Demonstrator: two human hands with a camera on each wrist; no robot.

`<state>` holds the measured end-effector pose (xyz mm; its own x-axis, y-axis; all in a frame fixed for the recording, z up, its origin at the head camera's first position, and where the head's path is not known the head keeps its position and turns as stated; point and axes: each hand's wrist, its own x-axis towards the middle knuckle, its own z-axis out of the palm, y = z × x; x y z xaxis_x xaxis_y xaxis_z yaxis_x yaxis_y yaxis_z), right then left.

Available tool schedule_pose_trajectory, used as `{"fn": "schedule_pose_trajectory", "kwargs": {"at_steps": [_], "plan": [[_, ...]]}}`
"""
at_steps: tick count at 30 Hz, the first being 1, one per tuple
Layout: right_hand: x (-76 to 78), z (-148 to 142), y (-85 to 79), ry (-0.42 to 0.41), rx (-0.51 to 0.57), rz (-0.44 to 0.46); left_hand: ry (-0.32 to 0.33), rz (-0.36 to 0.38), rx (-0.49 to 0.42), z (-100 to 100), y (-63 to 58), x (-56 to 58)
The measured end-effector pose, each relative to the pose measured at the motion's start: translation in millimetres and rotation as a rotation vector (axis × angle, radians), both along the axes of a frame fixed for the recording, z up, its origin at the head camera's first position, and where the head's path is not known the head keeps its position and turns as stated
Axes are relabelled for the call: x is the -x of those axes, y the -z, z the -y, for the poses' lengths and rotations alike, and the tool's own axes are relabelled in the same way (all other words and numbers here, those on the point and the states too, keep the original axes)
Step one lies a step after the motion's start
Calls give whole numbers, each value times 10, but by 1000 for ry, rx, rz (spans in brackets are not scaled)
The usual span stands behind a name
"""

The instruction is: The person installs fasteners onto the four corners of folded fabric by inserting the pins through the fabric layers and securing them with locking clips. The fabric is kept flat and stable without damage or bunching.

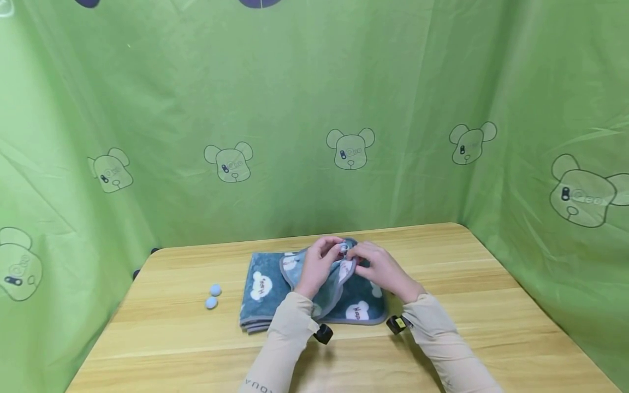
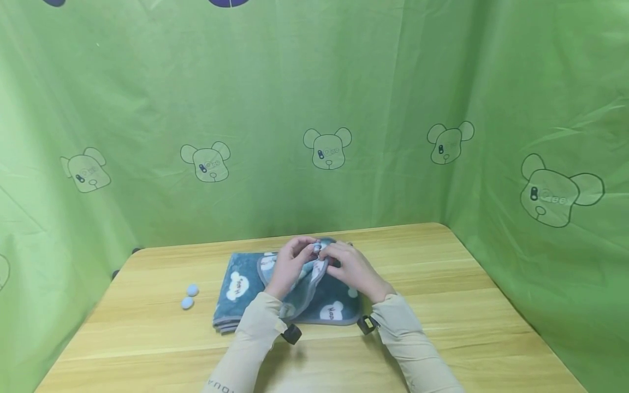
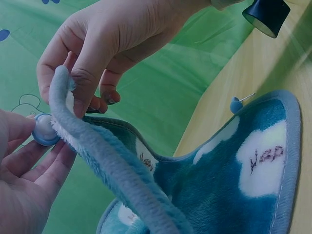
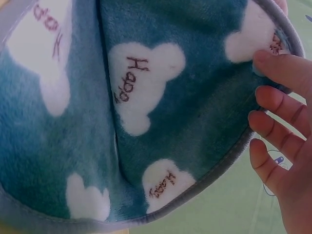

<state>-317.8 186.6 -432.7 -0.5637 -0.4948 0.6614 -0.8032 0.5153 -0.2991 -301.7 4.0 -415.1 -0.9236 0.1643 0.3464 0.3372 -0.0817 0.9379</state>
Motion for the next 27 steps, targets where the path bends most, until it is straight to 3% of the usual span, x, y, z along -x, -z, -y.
{"fn": "schedule_pose_trajectory", "kwargs": {"at_steps": [3, 9, 17, 27], "plan": [[3, -4, 1, 6, -3, 21, -15, -10, 23, -8, 55, 35], [21, -8, 21, 13, 8, 26, -13, -24, 76, 7, 43, 10], [30, -25, 25, 26, 20, 8, -31, -38, 84, 1, 269, 178], [17, -38, 23, 63, 25, 30, 21, -42, 164, 36, 282, 131]]}}
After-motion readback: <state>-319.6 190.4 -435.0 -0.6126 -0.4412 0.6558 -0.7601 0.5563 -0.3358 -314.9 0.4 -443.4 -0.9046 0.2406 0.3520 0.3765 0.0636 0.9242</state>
